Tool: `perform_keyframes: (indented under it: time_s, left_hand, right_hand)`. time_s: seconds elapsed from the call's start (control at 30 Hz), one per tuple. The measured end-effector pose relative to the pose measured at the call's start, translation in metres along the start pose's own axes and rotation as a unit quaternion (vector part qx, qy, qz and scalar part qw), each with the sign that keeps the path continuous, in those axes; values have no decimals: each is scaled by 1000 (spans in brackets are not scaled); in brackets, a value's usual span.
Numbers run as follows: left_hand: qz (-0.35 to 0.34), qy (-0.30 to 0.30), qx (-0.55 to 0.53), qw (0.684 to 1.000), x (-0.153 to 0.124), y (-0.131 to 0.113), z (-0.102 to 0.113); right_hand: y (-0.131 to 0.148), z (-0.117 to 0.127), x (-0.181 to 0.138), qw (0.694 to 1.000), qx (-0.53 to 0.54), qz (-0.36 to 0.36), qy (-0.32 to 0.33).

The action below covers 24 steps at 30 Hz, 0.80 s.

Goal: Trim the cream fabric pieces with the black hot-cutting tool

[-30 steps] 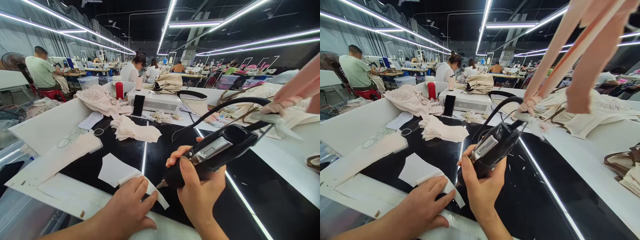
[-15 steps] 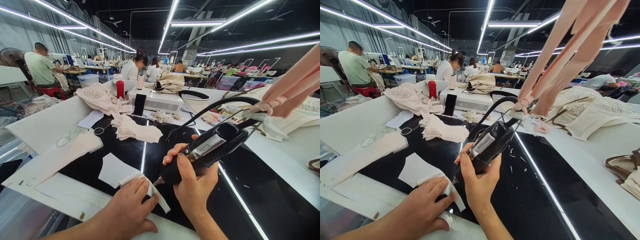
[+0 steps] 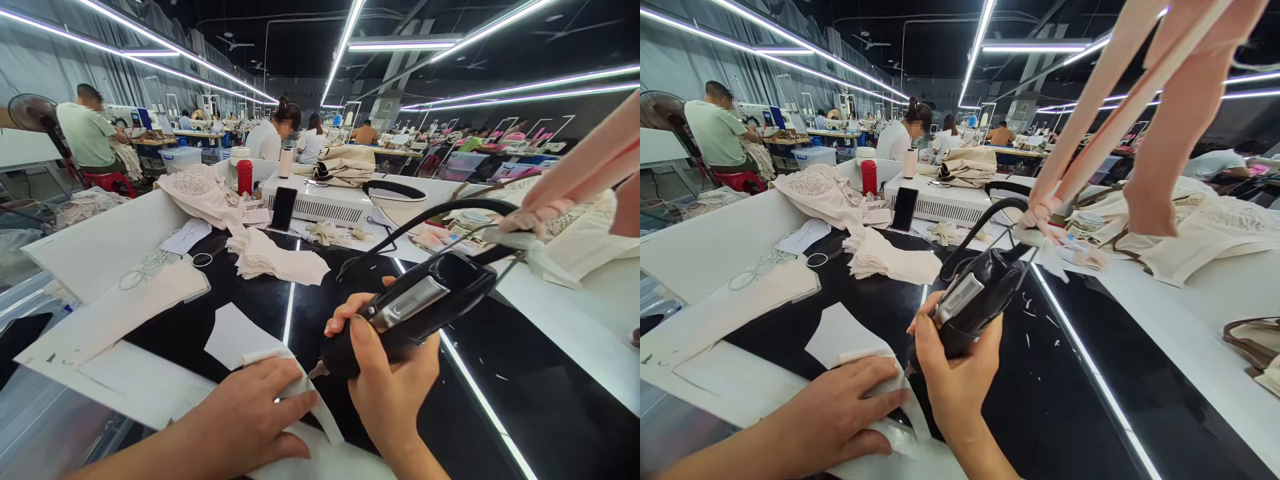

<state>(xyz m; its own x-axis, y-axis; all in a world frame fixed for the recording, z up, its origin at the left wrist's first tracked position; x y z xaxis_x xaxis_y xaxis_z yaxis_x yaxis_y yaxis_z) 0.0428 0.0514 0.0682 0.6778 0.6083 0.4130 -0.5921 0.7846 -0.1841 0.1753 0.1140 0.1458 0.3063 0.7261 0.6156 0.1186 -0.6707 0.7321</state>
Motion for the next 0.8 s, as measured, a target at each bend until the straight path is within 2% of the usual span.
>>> perform_keyframes:
  time_s: [0.2, 0.53, 0.8]
  left_hand:
    - [28, -14, 15, 999, -8, 6, 5]
    - [28, -37, 25, 999, -6, 6, 4]
    - [37, -23, 12, 999, -5, 4, 0]
  right_hand:
    - [5, -1, -7, 1000, 20, -3, 1]
    - [2, -1, 0, 999, 34, -7, -8]
    - [-2, -5, 2, 1000, 16, -7, -1]
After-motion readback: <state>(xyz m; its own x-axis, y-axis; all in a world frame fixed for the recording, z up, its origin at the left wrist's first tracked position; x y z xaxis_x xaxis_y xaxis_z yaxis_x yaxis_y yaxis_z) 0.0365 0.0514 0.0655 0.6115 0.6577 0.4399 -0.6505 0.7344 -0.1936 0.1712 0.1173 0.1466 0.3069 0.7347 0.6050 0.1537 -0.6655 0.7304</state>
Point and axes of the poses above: each hand's wrist, its own x-axis towards the middle knuckle, its own z-axis out of the back of the hand, y = z × x, the point moved 10 cm from there along x, towards the middle knuckle, and after that the axes turned 4 degrees about z, right-handed, at the moved point
